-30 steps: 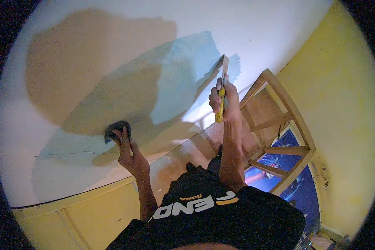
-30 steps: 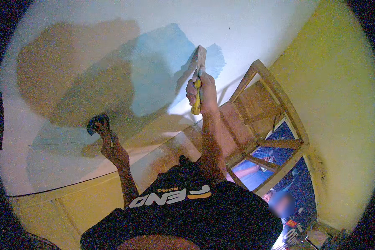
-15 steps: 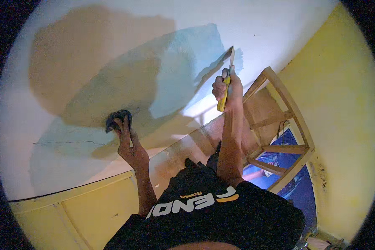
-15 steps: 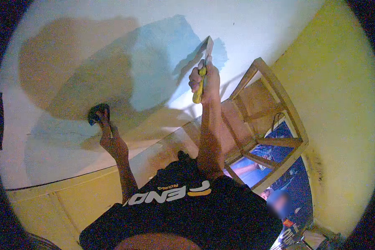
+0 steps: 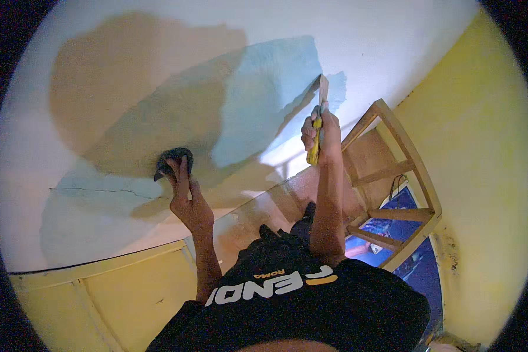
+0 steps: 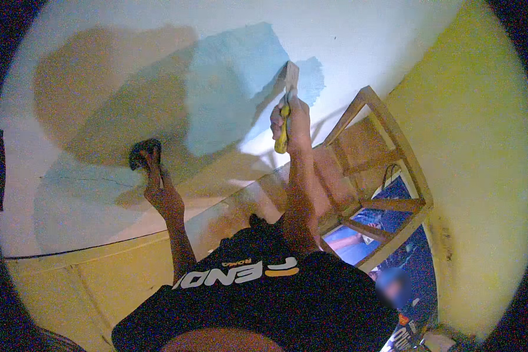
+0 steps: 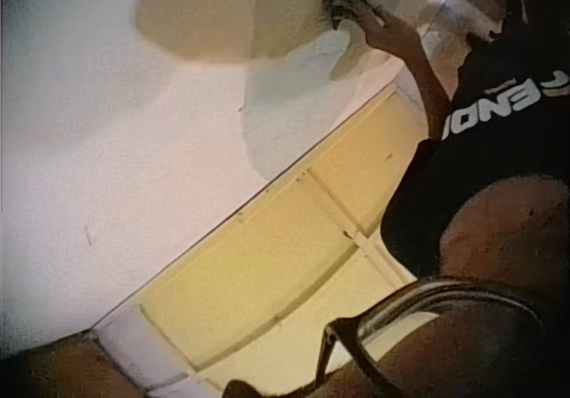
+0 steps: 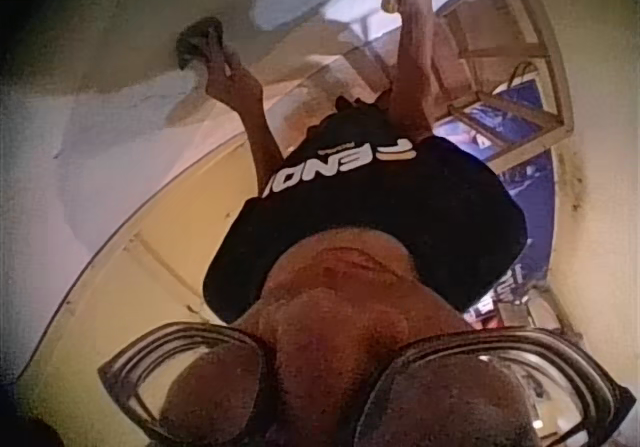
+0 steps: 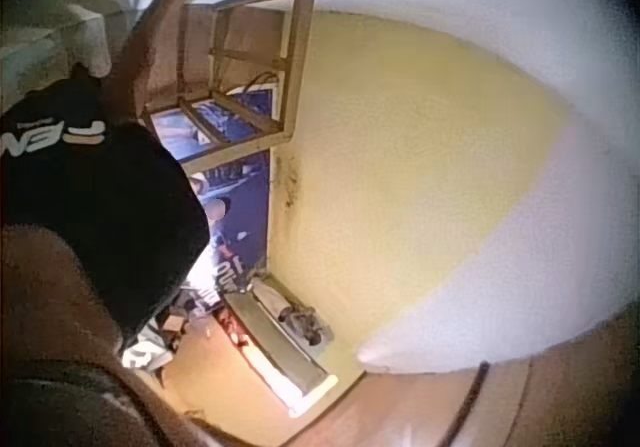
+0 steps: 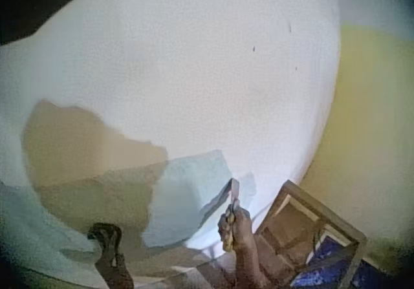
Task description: Patching and sanding a ceiling area to smooth out cracks and imperfections.
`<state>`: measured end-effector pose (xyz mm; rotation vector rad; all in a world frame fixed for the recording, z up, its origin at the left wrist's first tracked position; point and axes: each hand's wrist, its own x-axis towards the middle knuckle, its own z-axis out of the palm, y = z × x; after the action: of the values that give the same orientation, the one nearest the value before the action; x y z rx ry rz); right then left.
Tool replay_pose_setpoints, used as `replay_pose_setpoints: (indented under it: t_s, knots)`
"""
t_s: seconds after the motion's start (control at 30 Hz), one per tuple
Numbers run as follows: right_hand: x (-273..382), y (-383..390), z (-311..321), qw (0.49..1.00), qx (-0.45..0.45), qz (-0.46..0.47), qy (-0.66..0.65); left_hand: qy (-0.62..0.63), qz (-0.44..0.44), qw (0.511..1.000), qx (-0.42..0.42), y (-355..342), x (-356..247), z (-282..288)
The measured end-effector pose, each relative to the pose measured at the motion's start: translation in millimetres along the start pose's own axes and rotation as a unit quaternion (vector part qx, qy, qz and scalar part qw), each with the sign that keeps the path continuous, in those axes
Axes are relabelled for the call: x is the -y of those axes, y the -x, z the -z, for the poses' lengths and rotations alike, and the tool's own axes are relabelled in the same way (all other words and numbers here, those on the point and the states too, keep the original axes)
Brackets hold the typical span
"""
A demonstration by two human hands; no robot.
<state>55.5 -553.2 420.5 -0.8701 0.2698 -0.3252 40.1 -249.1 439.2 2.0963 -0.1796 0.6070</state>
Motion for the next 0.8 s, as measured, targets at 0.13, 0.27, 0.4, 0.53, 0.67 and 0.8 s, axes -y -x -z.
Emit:
replay_pose_setpoints:
  t_s: [0.13,0.27,0.4,0.53,0.67,0.8]
  knots:
    - [-3,-10,17,0.992,-0.017,0.087,0.089,-0.021,-0.013,1.0,0.001,2,3,2]
    - [-6,-14,34,0.978,0.002,0.082,0.193,-0.022,-0.011,1.0,0.007,4,7,4]
    - [-14,-20,53,0.962,-0.067,0.073,0.256,-0.021,0.029,0.999,0.006,5,9,4]
    - [8,-22,51,0.937,-0.091,0.119,0.314,-0.046,-0.022,0.999,0.004,3,6,6]
    - [6,-28,51,0.935,-0.11,0.122,0.314,-0.055,0.015,0.998,-0.004,7,5,4]
    - [9,-25,44,0.95,-0.1,0.108,0.274,-0.049,0.0,0.999,-0.011,7,2,6]
